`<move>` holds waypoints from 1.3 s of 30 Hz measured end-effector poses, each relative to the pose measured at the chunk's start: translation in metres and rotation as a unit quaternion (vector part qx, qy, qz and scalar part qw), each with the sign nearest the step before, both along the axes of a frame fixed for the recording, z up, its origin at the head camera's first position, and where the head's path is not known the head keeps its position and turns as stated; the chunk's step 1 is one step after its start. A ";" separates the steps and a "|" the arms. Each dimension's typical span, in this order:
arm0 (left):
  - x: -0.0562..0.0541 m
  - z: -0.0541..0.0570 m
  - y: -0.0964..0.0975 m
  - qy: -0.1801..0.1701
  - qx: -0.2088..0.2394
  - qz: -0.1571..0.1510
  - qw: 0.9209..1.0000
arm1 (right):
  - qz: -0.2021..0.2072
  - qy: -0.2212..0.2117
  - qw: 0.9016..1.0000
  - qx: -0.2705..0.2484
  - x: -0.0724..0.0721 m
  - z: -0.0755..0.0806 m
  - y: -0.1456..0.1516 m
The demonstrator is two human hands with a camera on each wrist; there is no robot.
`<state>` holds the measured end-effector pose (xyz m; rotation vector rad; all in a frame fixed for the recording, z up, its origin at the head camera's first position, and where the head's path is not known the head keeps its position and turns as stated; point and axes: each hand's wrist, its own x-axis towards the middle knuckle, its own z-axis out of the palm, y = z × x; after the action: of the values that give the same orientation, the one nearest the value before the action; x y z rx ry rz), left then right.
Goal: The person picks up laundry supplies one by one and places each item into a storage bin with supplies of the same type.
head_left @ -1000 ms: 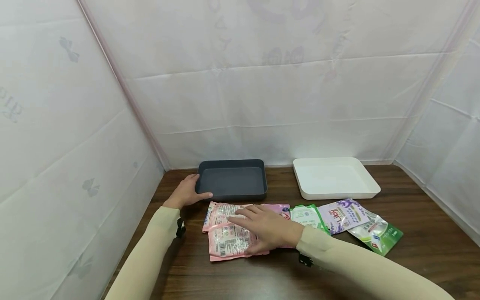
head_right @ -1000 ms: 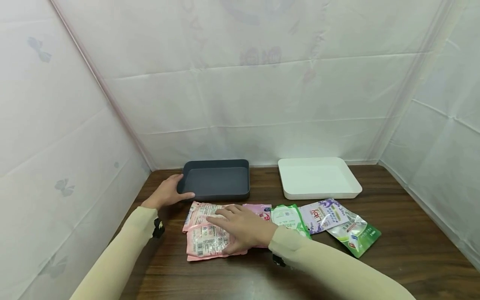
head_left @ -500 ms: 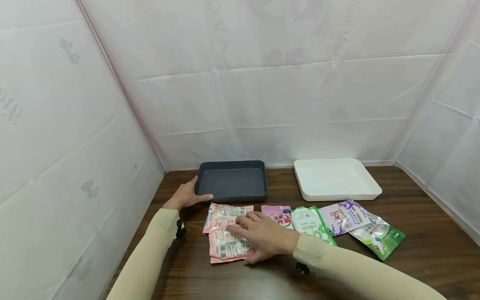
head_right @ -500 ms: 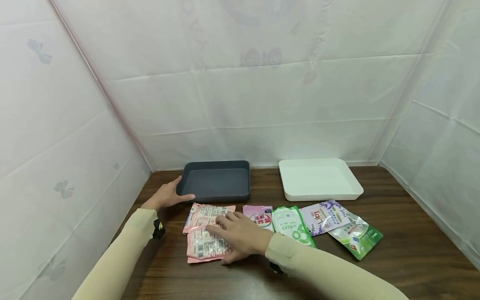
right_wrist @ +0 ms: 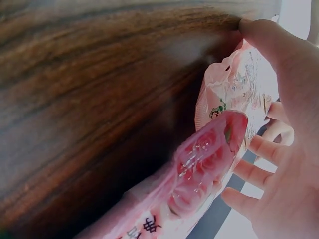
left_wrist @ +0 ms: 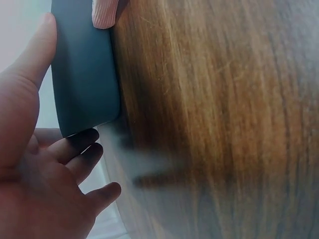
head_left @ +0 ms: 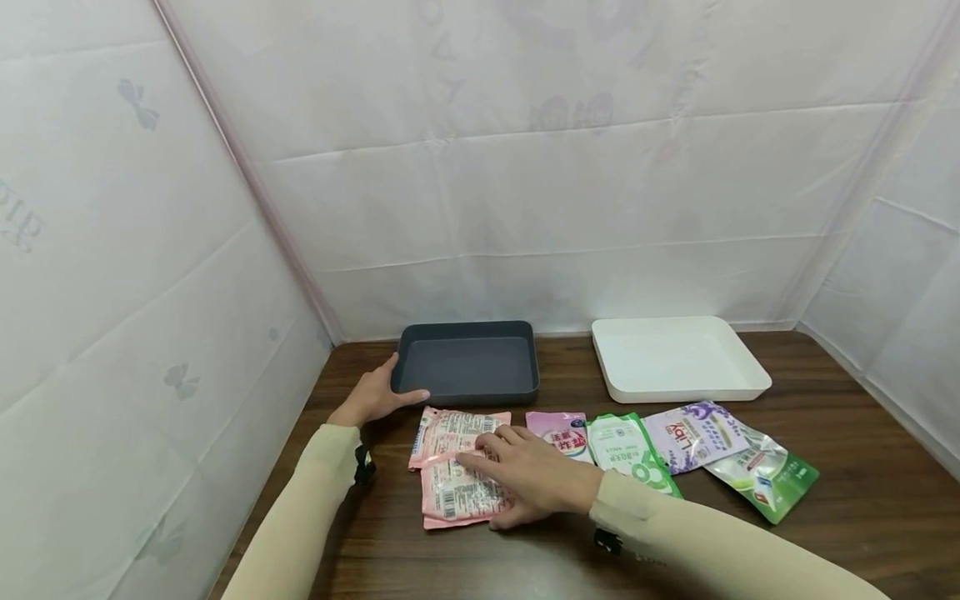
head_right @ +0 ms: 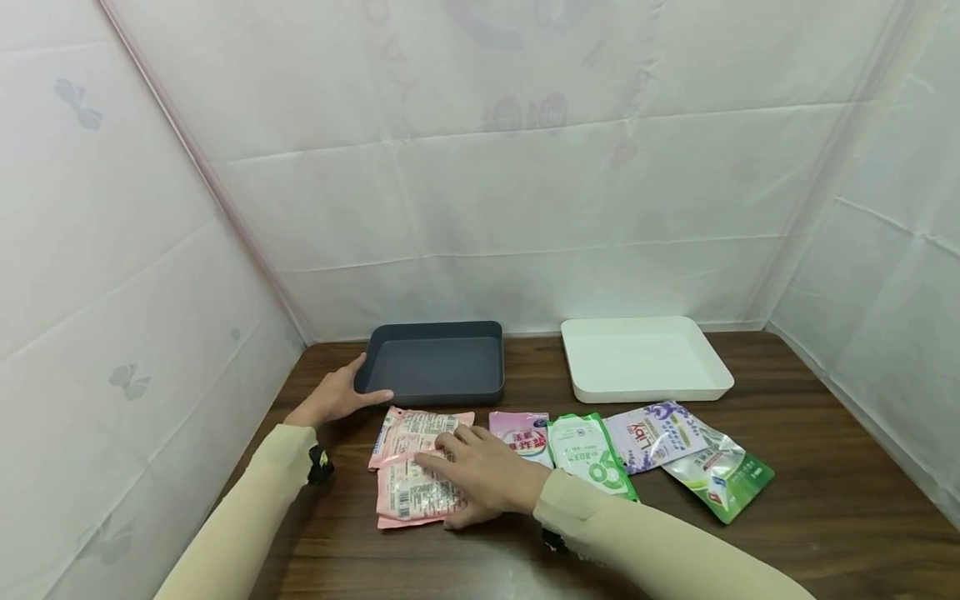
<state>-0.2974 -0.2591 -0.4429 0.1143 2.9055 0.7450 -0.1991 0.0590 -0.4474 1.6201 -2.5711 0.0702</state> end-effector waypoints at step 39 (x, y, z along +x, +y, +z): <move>0.001 0.004 0.002 -0.009 -0.001 -0.001 1.000 | -0.006 0.011 1.000 0.000 0.001 -0.005 -0.006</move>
<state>-0.2961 -0.2574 -0.4390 0.1094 2.8881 0.7384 -0.1982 0.0531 -0.4519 1.5945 -2.5644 0.0521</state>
